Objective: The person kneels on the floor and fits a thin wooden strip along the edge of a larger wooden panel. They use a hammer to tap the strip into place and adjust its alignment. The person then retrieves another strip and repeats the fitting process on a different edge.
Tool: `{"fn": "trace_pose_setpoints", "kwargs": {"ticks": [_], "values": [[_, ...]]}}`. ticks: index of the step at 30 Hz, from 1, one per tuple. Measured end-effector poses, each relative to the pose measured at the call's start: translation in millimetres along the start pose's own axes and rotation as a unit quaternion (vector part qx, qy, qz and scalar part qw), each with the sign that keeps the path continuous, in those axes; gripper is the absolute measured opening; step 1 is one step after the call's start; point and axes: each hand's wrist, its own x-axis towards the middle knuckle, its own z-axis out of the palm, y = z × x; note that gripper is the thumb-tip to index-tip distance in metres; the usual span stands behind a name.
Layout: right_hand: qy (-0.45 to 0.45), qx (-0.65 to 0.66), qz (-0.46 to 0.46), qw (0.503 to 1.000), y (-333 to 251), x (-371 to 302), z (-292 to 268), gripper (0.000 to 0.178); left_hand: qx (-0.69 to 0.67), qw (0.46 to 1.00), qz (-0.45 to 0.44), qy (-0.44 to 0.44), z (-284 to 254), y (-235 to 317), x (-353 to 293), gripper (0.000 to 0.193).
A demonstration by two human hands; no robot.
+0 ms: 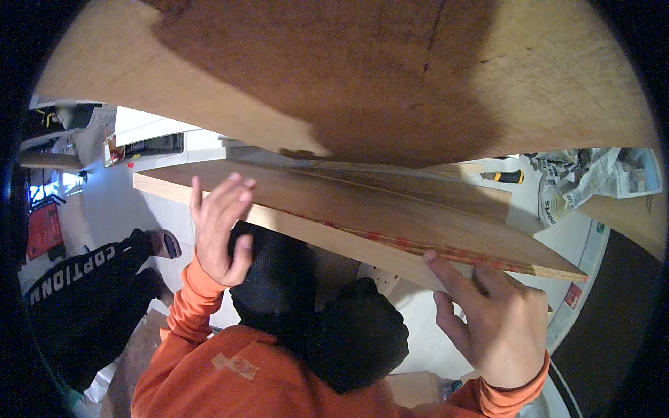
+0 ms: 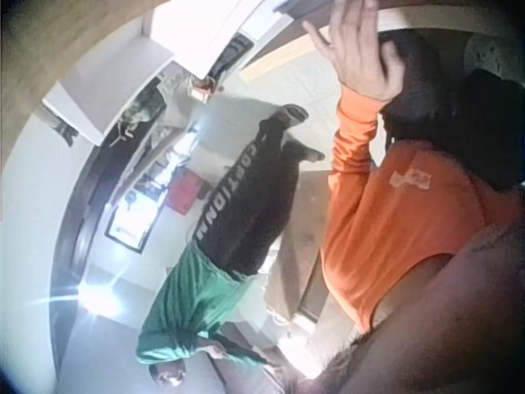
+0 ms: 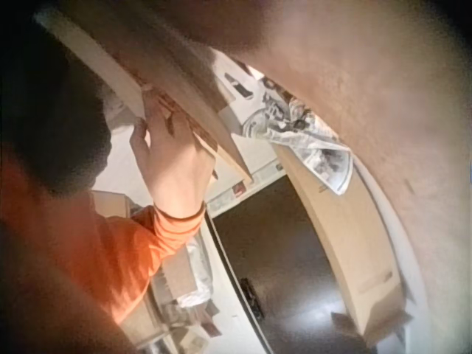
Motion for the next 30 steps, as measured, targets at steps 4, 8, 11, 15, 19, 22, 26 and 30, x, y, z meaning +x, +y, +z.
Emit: {"fn": "trace_pose_setpoints", "kwargs": {"ticks": [4,8,11,15,19,22,26,30], "values": [[0.006,0.001,-0.006,1.0,1.3,1.4,3.6,0.048,-0.031,0.999,0.045,-0.002,0.4,11.2,16.8,0.049],[0.0,0.007,0.006,1.0,3.5,1.0,6.2,0.047,-0.032,0.994,0.106,0.021,8.0,14.9,26.7,0.037],[-0.001,0.025,0.009,1.0,4.7,1.3,7.2,0.048,-0.051,0.991,0.119,0.045,13.9,17.0,31.5,0.028],[0.005,0.017,0.0,1.0,5.7,2.7,6.1,0.049,-0.081,0.988,0.122,0.043,13.6,13.0,33.8,0.025],[-0.008,0.018,0.016,1.0,4.8,2.8,6.0,0.05,-0.077,0.987,0.132,0.055,14.6,9.3,33.6,0.023],[-0.004,0.025,0.019,0.999,4.8,2.5,7.7,0.05,-0.058,0.989,0.122,0.056,15.6,10.0,33.9,0.018],[-0.001,0.021,0.012,1.0,6.9,1.8,9.0,0.052,-0.05,0.995,0.031,0.081,12.9,8.7,34.9,0.014],[0.004,0.032,0.006,0.999,7.3,2.3,8.3,0.052,-0.013,0.991,-0.014,0.135,2.6,-11.2,35.9,0.011]]}}
